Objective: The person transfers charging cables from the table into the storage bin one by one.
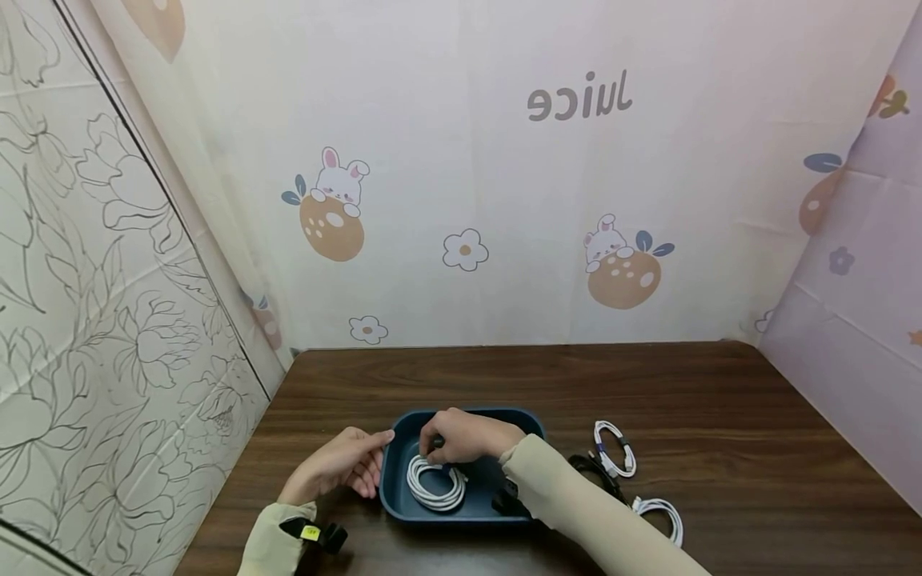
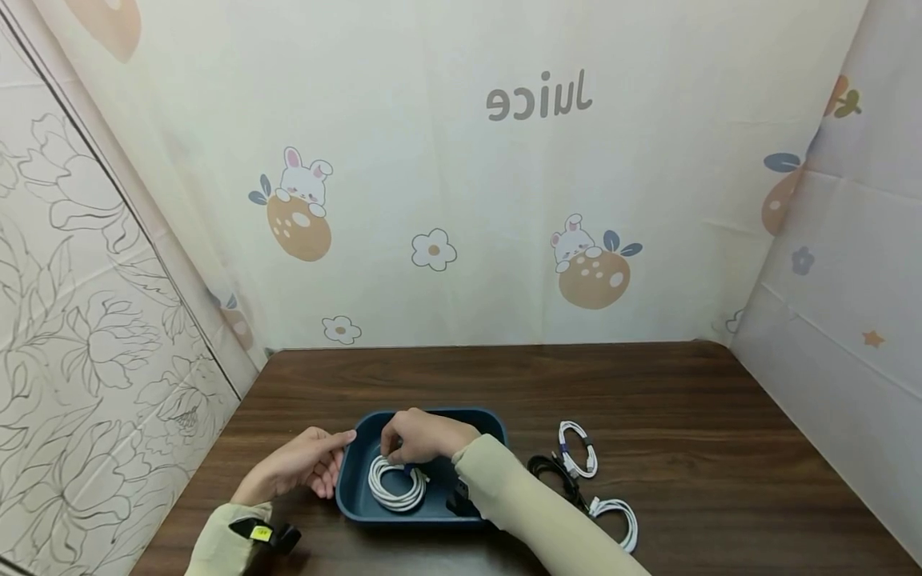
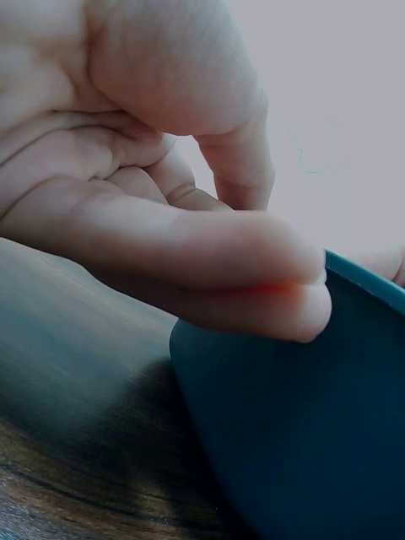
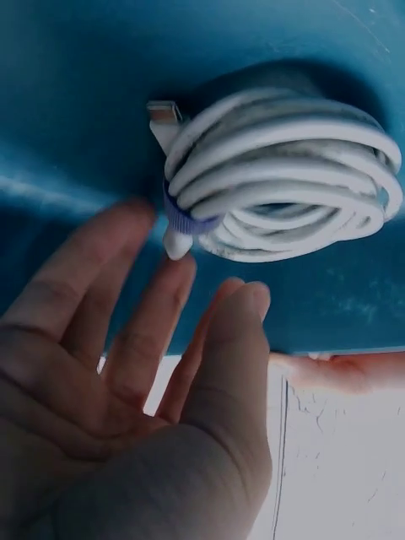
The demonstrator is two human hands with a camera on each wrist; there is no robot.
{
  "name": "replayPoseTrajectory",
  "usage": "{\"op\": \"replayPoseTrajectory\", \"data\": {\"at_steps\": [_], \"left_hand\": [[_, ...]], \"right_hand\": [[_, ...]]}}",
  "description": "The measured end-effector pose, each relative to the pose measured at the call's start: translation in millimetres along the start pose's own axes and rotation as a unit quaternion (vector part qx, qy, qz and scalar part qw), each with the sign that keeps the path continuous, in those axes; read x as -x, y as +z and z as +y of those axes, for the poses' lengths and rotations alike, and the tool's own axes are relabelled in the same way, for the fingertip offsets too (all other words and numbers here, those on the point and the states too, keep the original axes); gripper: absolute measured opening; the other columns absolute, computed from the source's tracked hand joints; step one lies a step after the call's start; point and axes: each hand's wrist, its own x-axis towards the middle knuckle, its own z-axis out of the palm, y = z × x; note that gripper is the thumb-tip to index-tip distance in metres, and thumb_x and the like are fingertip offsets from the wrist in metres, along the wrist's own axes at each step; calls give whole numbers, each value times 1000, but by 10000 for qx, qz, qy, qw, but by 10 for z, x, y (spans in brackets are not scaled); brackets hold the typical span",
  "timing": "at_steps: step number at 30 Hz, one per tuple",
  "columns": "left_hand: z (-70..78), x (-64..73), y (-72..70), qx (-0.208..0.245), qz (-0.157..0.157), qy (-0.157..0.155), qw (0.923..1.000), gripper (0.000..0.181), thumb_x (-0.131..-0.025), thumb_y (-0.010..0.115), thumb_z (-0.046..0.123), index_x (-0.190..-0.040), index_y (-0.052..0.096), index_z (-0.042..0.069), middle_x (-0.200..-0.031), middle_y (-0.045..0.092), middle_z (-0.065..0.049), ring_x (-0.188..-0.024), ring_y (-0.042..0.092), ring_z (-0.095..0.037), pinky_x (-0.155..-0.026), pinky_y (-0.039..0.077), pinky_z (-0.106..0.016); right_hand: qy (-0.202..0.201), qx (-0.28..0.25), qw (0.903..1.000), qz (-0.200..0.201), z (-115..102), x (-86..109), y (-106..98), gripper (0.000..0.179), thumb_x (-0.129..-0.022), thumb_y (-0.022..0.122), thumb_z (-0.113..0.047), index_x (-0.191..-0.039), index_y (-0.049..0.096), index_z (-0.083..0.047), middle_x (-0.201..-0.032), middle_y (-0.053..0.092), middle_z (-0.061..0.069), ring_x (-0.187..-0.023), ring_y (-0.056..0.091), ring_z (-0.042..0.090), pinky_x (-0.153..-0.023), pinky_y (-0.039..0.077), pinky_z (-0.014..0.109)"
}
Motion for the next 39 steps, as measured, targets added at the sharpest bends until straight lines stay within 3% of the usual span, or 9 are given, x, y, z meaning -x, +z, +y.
{"op": "replayPoseTrajectory", "data": {"at_steps": [8, 13, 19, 27, 39], "left_hand": [[-5, 11, 2, -35, 11, -12, 10000, 54, -103, 57, 52, -72, 65, 9, -60, 65, 0, -47, 63, -8, -46, 56, -23], [-9, 4, 5, -171, 64, 11, 9998, 55, -103, 56, 53, -71, 65, 9, -59, 65, 0, -43, 59, -6, -43, 53, -22], [-14, -3, 10, -325, 136, 34, 9994, 56, -103, 55, 53, -70, 65, 9, -59, 65, 0, -42, 57, -7, -41, 49, -21], [-11, -16, 9, -182, 73, 24, 9998, 55, -104, 54, 51, -71, 63, 9, -58, 64, 1, -43, 59, -6, -43, 52, -21], [-17, -11, -4, -46, 22, -13, 10000, 54, -104, 54, 51, -71, 64, 9, -58, 65, 1, -45, 63, -9, -45, 55, -24]], "right_hand": [[58, 17, 9999, -126, -38, 98, -99, 18, -99, 70, -22, -115, 75, -16, -114, 71, -4, -85, 62, 1, -77, 54, 20], [-165, -254, 9995, -109, -74, 205, -224, 24, -99, 70, -22, -120, 74, -11, -118, 73, 1, -95, 63, 1, -82, 55, 19], [-296, -612, 9976, 127, -38, 313, -353, 28, -99, 70, -22, -125, 71, -9, -124, 71, 8, -101, 66, 8, -85, 56, 19], [-385, -746, 9957, 400, 112, 480, -478, 27, -100, 69, -23, -125, 71, -11, -123, 71, 12, -104, 69, 16, -88, 59, 23], [-213, -1258, 9871, 969, 249, 833, -634, 26, -102, 67, -26, -127, 70, -20, -125, 71, 6, -113, 70, 20, -95, 60, 36]]}}
